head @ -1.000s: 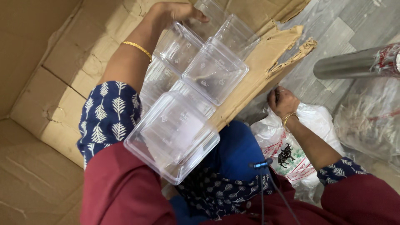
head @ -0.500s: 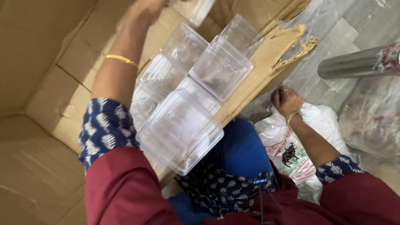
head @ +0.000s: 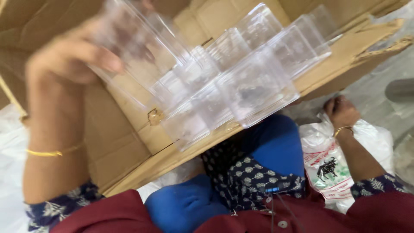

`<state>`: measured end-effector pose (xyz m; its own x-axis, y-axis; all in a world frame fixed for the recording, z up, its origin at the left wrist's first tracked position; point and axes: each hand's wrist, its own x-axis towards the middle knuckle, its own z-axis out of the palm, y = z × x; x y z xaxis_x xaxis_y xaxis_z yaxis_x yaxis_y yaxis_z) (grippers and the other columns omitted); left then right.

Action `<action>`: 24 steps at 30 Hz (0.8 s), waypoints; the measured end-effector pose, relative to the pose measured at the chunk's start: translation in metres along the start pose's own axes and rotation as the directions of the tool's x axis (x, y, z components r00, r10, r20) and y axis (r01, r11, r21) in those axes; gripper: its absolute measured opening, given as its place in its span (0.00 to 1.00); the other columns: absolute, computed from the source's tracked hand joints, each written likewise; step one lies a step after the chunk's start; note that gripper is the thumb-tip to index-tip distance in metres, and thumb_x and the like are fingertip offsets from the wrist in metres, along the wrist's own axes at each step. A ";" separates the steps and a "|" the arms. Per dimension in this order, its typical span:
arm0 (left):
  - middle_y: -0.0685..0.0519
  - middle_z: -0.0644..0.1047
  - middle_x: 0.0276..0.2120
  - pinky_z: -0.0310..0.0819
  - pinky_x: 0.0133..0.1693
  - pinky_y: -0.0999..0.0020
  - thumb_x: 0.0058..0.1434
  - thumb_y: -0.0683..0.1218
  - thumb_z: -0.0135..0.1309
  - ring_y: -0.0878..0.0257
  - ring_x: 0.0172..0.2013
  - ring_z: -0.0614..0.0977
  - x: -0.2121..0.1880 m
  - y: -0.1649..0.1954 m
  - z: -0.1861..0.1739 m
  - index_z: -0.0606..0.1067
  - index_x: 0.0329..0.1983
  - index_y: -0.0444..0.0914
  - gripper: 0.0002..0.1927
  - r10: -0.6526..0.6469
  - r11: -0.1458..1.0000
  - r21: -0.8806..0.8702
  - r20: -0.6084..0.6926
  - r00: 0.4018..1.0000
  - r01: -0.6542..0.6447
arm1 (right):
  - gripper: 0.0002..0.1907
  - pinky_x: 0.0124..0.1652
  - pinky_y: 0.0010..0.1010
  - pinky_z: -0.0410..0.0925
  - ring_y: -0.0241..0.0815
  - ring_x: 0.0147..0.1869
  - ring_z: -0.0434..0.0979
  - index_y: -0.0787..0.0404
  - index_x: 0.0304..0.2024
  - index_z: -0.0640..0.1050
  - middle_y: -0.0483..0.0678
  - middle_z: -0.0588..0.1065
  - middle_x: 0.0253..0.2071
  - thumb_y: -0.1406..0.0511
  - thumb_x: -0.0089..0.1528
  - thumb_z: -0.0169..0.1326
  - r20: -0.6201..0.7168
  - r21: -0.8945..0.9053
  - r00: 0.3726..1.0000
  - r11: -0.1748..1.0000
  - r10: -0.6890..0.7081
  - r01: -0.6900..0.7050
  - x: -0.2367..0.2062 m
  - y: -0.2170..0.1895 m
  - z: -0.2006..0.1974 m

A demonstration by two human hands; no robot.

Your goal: The person sits on the floor in front of an open cardboard box and packs clear plastic containers. They place each container into a plastic bag, wrap or seal the bag around it, and set the wrapped container into the box, arranging the packed containers inside.

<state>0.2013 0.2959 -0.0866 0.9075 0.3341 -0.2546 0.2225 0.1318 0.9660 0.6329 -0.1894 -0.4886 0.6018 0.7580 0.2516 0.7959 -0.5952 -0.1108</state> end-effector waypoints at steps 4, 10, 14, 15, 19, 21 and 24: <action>0.42 0.75 0.56 0.66 0.59 0.59 0.48 0.47 0.62 0.51 0.57 0.74 0.002 -0.035 0.040 0.66 0.69 0.31 0.43 -0.159 0.987 0.015 0.155 0.975 0.159 | 0.14 0.31 0.47 0.68 0.57 0.33 0.77 0.55 0.38 0.75 0.53 0.75 0.28 0.54 0.73 0.53 0.044 -0.075 0.999 0.997 0.025 -0.022 0.004 -0.006 -0.007; 0.42 0.54 0.76 0.44 0.71 0.58 0.53 0.56 0.63 0.51 0.76 0.53 0.017 -0.075 0.093 0.56 0.75 0.32 0.51 -0.390 0.913 0.185 0.124 0.913 0.365 | 0.13 0.33 0.48 0.69 0.56 0.32 0.77 0.56 0.37 0.75 0.54 0.75 0.29 0.55 0.72 0.52 0.023 -0.023 1.000 1.000 0.017 -0.016 0.009 -0.017 -0.018; 0.41 0.52 0.77 0.43 0.71 0.58 0.57 0.60 0.59 0.51 0.76 0.51 0.010 -0.061 0.094 0.50 0.77 0.34 0.52 -0.320 0.916 0.315 0.202 0.926 0.248 | 0.13 0.32 0.48 0.69 0.57 0.33 0.77 0.56 0.38 0.75 0.54 0.75 0.28 0.56 0.72 0.52 0.039 -0.012 0.999 1.000 0.021 -0.020 0.008 -0.018 -0.020; 0.40 0.51 0.77 0.42 0.71 0.58 0.59 0.60 0.58 0.50 0.76 0.51 0.012 -0.052 0.087 0.49 0.77 0.33 0.51 -0.277 0.929 0.312 0.227 0.934 0.200 | 0.13 0.33 0.48 0.69 0.57 0.33 0.77 0.56 0.38 0.76 0.54 0.75 0.28 0.56 0.72 0.52 0.043 -0.005 0.999 1.000 0.020 -0.020 0.009 -0.019 -0.021; 0.42 0.65 0.71 0.63 0.66 0.60 0.66 0.57 0.54 0.52 0.69 0.68 0.043 -0.016 0.051 0.57 0.75 0.32 0.41 -0.053 0.972 0.231 0.035 0.998 0.044 | 0.15 0.33 0.48 0.69 0.58 0.34 0.77 0.56 0.37 0.76 0.53 0.75 0.28 0.55 0.74 0.53 0.063 -0.044 0.997 0.998 0.050 -0.047 0.012 -0.024 -0.026; 0.45 0.73 0.62 0.70 0.62 0.61 0.72 0.53 0.53 0.56 0.61 0.75 0.090 -0.009 0.037 0.65 0.68 0.31 0.28 0.032 0.993 0.114 -0.005 0.999 -0.031 | 0.14 0.34 0.48 0.69 0.58 0.37 0.77 0.55 0.36 0.76 0.53 0.76 0.29 0.55 0.73 0.53 0.050 0.008 0.998 0.999 0.044 -0.045 0.014 -0.027 -0.032; 0.50 0.79 0.46 0.76 0.58 0.65 0.74 0.48 0.53 0.61 0.50 0.80 0.175 -0.020 0.043 0.76 0.50 0.32 0.13 -0.006 0.997 0.081 -0.075 0.997 0.012 | 0.13 0.34 0.49 0.69 0.58 0.37 0.78 0.55 0.37 0.76 0.53 0.76 0.32 0.56 0.72 0.53 0.059 0.049 0.996 0.997 0.060 -0.063 0.019 -0.035 -0.043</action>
<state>0.3712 0.3112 -0.1485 0.8767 0.4028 -0.2632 0.2618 0.0595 0.9633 0.6142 -0.1657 -0.4383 0.6511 0.7356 0.1871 0.7589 -0.6277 -0.1734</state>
